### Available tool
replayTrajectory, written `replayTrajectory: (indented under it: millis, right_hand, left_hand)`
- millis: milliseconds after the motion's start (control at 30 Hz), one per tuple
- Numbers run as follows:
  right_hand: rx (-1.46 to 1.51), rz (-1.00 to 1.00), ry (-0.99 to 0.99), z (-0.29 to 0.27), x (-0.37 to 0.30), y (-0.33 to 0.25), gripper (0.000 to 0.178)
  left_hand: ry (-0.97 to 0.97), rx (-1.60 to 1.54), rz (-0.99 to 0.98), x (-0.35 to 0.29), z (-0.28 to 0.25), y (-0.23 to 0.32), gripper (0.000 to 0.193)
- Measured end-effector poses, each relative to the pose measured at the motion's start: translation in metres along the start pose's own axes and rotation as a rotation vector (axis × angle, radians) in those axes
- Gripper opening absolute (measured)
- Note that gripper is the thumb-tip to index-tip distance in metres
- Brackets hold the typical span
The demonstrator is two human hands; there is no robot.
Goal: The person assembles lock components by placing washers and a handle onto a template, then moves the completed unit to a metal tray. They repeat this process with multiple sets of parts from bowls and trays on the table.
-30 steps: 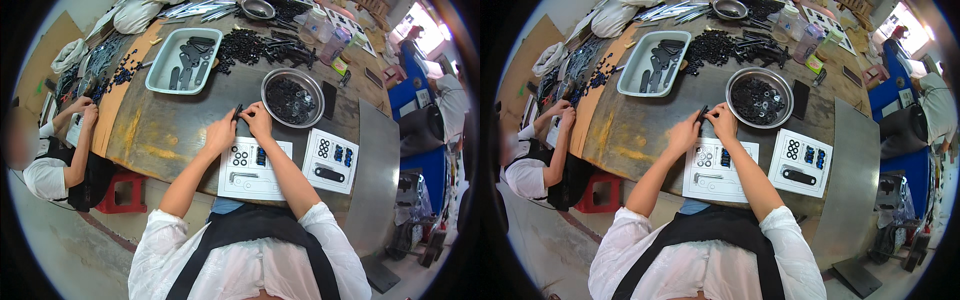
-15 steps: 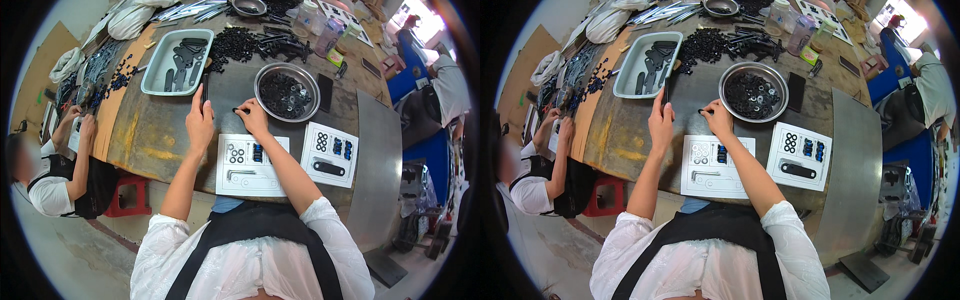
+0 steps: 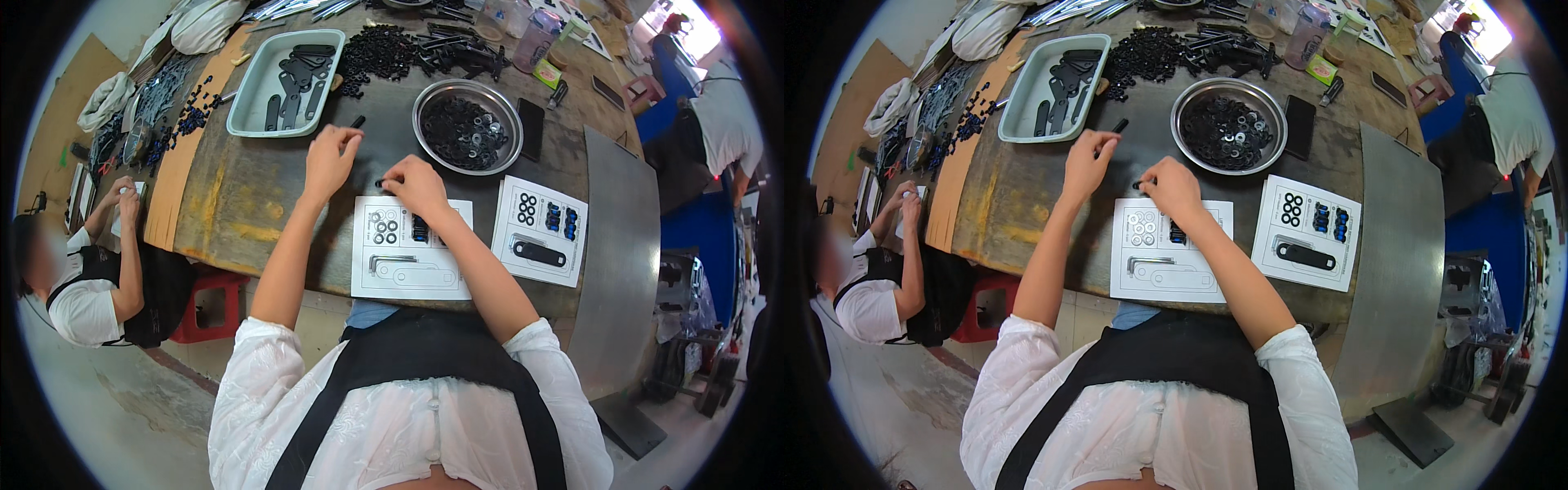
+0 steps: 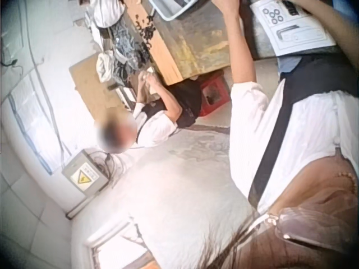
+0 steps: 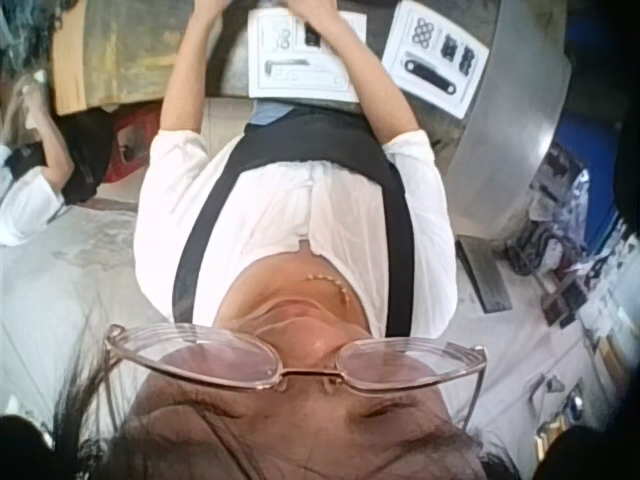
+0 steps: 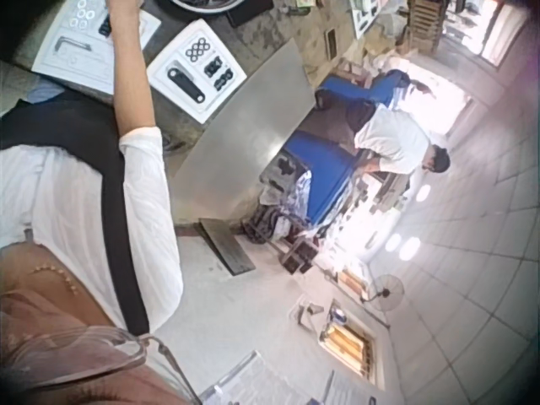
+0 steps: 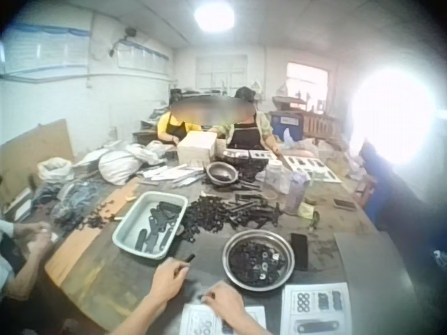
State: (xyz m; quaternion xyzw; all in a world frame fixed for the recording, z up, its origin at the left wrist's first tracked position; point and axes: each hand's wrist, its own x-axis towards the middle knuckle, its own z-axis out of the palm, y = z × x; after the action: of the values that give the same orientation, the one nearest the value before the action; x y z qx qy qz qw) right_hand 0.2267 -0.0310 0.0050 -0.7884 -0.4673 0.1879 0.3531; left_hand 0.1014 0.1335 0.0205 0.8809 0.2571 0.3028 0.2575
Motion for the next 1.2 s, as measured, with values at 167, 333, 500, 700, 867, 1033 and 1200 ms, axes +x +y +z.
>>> replayTrajectory:
  millis: [167,333,500,700,867,1033,1200]
  right_hand:
    - [-0.241,-0.051,-0.112,-0.009,-0.030,-0.014,0.009]
    - [-0.269,0.040,-0.138,-0.020,-0.030,-0.017,0.012]
    - [-0.183,-0.023,0.283,-0.068,-0.014,-0.018,0.015]
    - [-0.166,-0.259,0.258,-0.046,-0.051,-0.028,0.010]
    - [-0.311,-0.364,0.177,0.000,-0.065,-0.015,0.009]
    - [-0.392,-0.432,0.185,-0.001,-0.067,-0.009,0.009]
    - [-0.363,-0.392,0.162,-0.004,-0.071,-0.009,0.012]
  left_hand:
    - [-0.025,-0.234,-0.196,-0.055,-0.008,-0.008,0.018]
    - [0.047,-0.294,-0.309,-0.089,-0.028,-0.017,0.018]
    - [0.065,-0.292,-0.342,-0.119,-0.028,-0.018,0.017]
    - [-0.049,0.092,0.019,-0.117,-0.017,0.038,0.009]
    - [-0.077,0.236,0.160,-0.117,-0.008,0.041,0.007]
    - [-0.100,0.256,0.186,-0.115,-0.006,0.044,0.013]
    - [-0.108,0.255,0.205,-0.116,-0.003,0.039,0.015]
